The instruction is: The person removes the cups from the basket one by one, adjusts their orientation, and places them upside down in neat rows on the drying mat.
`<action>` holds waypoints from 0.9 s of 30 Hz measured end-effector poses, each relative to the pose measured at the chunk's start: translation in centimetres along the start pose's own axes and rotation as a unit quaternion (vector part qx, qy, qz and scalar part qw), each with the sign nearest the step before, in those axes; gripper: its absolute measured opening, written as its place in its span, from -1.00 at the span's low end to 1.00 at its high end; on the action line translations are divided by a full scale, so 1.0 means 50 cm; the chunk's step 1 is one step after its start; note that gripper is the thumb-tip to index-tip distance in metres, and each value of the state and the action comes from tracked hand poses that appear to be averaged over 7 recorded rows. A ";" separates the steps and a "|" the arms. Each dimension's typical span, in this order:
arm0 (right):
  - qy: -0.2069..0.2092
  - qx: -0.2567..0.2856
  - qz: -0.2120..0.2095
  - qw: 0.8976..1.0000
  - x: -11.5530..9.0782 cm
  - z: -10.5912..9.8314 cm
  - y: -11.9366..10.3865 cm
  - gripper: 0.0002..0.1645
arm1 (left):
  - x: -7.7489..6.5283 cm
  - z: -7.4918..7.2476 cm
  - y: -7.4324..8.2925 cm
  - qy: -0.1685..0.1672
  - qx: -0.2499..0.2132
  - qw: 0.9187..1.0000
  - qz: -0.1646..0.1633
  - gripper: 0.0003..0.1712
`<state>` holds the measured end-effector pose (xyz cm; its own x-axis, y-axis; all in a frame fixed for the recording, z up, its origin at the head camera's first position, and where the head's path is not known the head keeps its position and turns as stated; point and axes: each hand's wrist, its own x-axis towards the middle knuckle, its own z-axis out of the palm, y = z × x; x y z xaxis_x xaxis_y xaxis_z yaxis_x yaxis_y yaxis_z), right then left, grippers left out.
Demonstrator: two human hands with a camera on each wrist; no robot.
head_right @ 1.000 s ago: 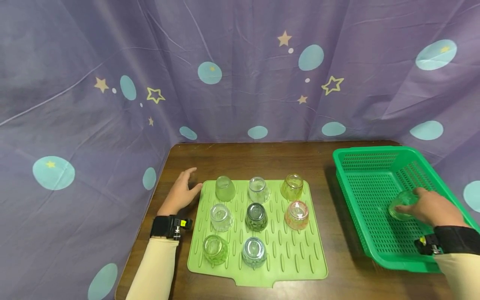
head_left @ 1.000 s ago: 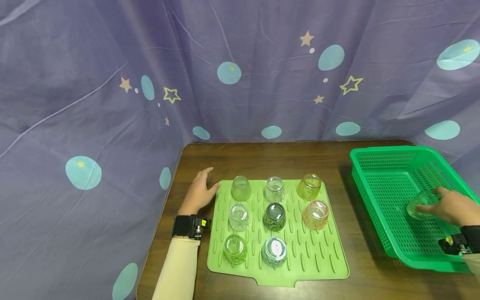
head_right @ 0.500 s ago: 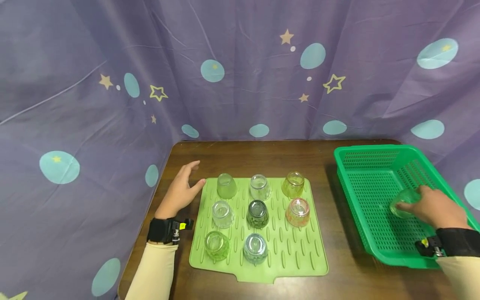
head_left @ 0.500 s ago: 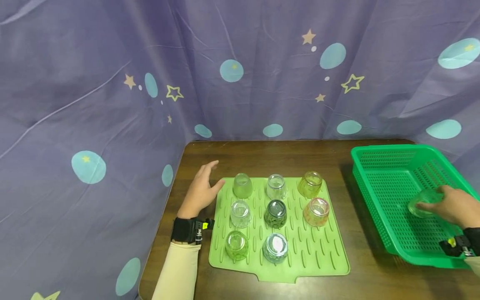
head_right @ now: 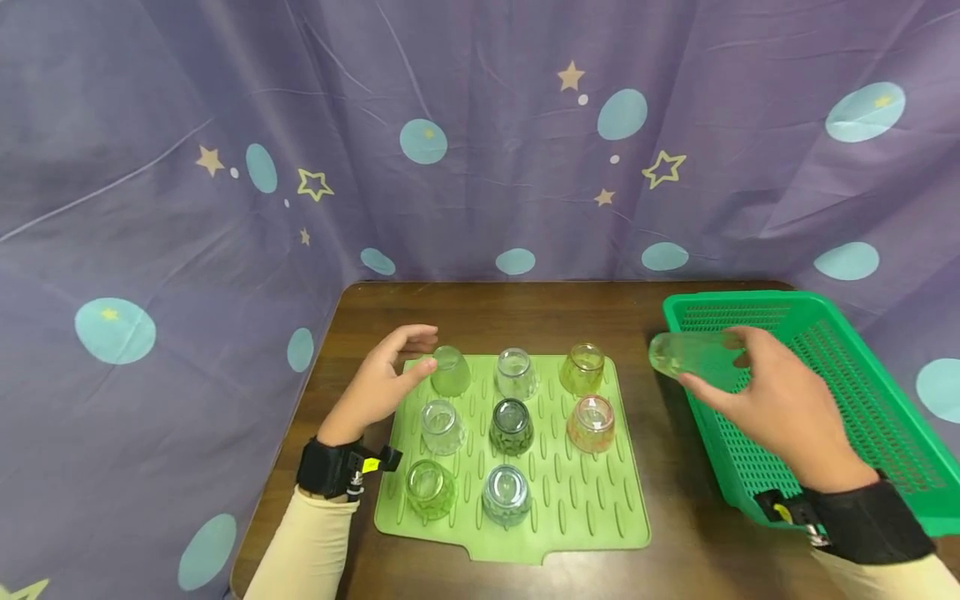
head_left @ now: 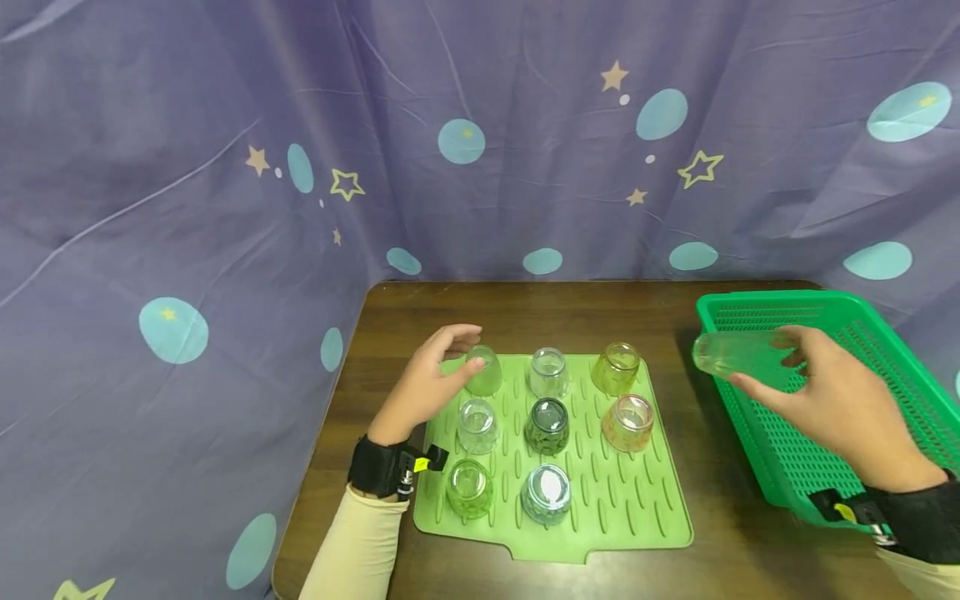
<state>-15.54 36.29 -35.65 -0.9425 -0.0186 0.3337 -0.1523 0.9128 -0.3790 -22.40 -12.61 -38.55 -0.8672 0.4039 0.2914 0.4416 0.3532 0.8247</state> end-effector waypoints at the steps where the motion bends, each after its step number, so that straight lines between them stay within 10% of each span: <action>1: 0.013 0.019 -0.026 0.999 -0.002 0.006 -0.026 -0.07 | 0.003 0.009 0.008 -0.007 -0.010 1.000 0.005 -0.44; 6: 0.050 0.094 -0.180 0.978 -0.016 0.041 -0.130 0.06 | 0.005 0.054 0.051 -0.073 -0.039 0.996 0.041 -0.35; 15: 0.110 0.131 -0.379 0.909 -0.030 0.135 -0.238 -0.01 | -0.018 0.089 0.086 -0.184 -0.130 0.972 0.067 -0.02; 21: 0.189 0.116 -0.442 0.869 -0.035 0.181 -0.253 -0.21 | -0.022 0.095 0.077 -0.189 -0.169 0.967 0.040 0.01; 27: 0.178 0.128 -0.451 0.865 -0.049 0.210 -0.258 -0.31 | -0.019 0.098 0.077 -0.208 -0.177 0.962 0.000 -0.23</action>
<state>-14.38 20.29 -40.64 -0.2615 -0.5079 0.8208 -0.8821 0.4710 0.0105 -18.76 -7.51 -38.02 -0.6673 0.7327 0.1337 0.2717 0.0723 0.9597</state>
